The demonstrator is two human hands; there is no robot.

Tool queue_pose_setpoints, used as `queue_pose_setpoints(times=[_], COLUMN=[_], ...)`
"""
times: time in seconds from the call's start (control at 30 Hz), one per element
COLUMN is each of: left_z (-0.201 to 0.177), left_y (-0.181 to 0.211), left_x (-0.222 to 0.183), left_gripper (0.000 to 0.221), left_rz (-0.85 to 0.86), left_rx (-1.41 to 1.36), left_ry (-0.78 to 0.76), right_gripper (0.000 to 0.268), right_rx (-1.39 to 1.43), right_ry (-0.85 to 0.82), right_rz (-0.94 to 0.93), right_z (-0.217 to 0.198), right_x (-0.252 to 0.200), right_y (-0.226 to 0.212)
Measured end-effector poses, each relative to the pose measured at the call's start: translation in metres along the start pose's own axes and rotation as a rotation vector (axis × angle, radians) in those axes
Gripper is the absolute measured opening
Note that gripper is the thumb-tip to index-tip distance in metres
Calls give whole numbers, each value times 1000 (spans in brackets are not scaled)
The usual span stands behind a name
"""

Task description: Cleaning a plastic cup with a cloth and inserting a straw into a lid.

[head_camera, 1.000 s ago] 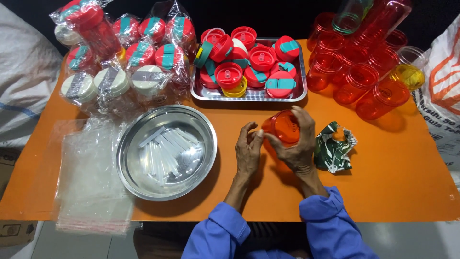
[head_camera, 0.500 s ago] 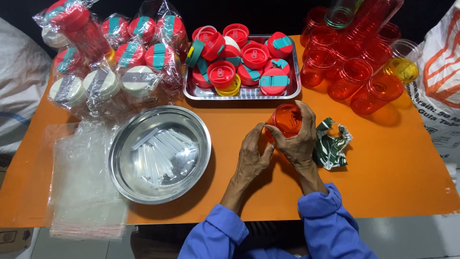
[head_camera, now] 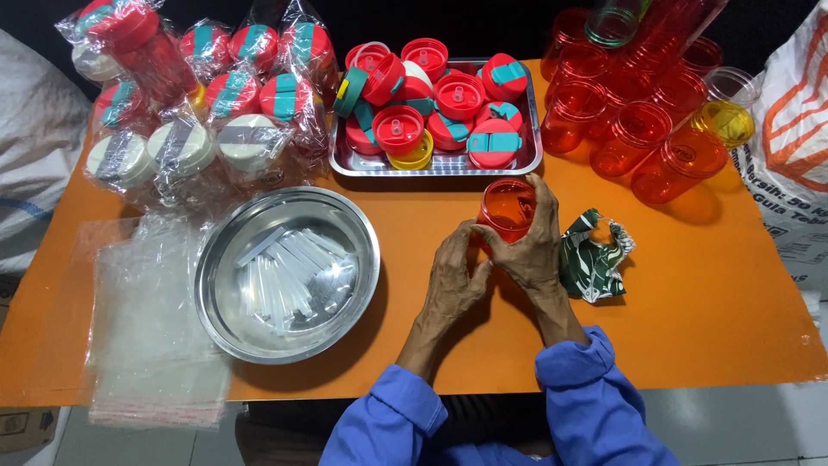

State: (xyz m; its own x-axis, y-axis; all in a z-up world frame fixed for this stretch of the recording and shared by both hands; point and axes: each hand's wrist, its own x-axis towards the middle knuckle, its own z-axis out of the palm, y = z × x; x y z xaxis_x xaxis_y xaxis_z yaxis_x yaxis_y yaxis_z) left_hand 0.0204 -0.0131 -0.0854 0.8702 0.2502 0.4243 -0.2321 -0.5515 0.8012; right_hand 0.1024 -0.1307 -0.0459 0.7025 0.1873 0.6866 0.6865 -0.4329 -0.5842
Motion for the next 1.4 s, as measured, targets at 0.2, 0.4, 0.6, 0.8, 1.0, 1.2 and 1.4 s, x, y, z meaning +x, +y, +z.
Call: queue_pose_setpoints(times=[0.2,0.4,0.6,0.8,1.0,1.2,1.4], left_z=[-1,-3,-3,-4,-3,-1,-3], left_y=[3,3,0,-1,-5,-14,-13], left_x=[1,3,0,2,1,-1,0], left_gripper=[70,69,67,59,49,44,41], left_rz=[-33,-4,-55,-108,-145,-172,-198], left_rx=[-31,-19,-36,-133,-210,-280,-323], left_ry=[-8,8,-4,56,126,203,237], right_gripper=[116,120,103,102,89,53,19], right_rx=[34,30,24,19,-69,-27,-33], right_ry=[11,-24,6,51,71,108,122], right_rz=[23,43,42,44,-73,-108,-83], right_z=[1,0,-5,-12,-25,-46,-58], right_x=[-1,-5,-7,-2,17,45,67], right_y=[-1,6,5,5,-24,-52,-44])
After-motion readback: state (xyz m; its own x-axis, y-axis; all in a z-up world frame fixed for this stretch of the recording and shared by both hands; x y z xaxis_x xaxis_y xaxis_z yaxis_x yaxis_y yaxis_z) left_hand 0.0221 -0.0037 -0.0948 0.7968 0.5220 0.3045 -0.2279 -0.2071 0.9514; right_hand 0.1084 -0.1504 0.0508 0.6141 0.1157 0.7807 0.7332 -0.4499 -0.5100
